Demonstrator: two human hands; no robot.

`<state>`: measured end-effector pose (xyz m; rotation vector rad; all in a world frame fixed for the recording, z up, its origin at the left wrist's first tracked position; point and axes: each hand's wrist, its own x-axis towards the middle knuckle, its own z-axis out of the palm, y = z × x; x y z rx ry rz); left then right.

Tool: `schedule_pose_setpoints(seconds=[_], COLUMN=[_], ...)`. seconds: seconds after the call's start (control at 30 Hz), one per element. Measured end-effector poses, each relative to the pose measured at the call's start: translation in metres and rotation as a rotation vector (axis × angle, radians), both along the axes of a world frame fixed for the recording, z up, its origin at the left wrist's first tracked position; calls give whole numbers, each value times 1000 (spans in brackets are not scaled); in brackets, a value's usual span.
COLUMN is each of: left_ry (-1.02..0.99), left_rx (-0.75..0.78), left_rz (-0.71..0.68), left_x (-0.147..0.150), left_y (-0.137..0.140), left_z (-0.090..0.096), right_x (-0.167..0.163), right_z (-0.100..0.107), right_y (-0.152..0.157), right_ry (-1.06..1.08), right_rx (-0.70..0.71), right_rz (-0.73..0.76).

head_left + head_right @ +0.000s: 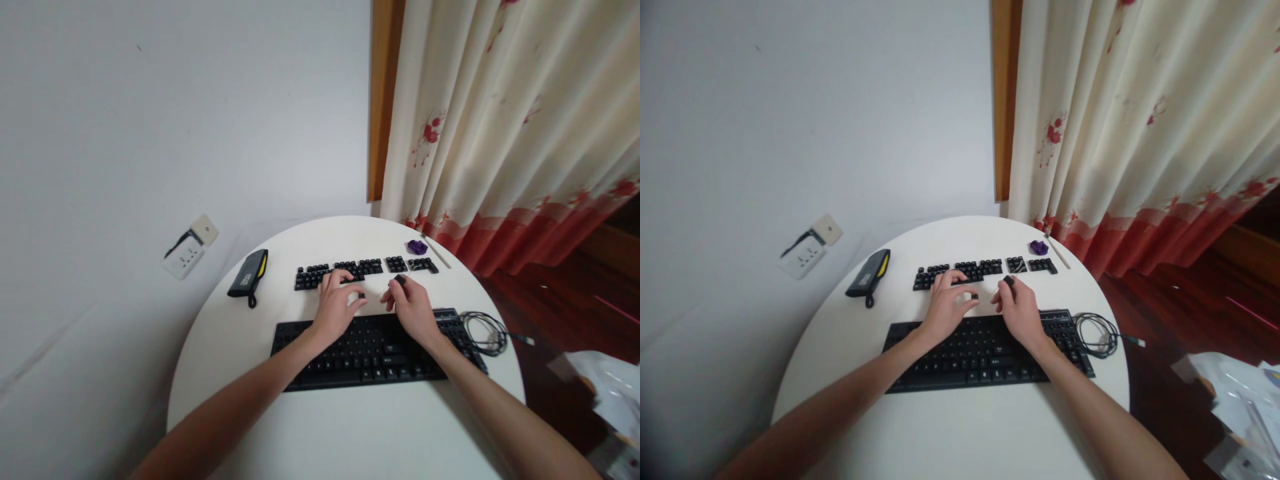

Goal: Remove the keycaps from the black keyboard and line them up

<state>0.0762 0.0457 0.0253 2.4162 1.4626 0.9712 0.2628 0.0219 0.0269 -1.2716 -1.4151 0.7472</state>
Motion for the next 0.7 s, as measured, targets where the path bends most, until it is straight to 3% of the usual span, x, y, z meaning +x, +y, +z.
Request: schedule_pose_setpoints(seconds=[0.13, 0.23, 0.4, 0.7], left_ry=[129, 185, 189, 166], left_rx=[-43, -56, -46, -45], left_rz=[16, 12, 44, 115], left_x=[24, 38, 41, 40], left_y=[43, 60, 67, 75], left_z=[-13, -26, -39, -37], right_x=[13, 19, 21, 21], right_z=[1, -1, -2, 0], right_y=[10, 16, 18, 16], right_ry=[42, 70, 114, 116], right_rx=[58, 70, 78, 79], right_rz=[-126, -154, -163, -152])
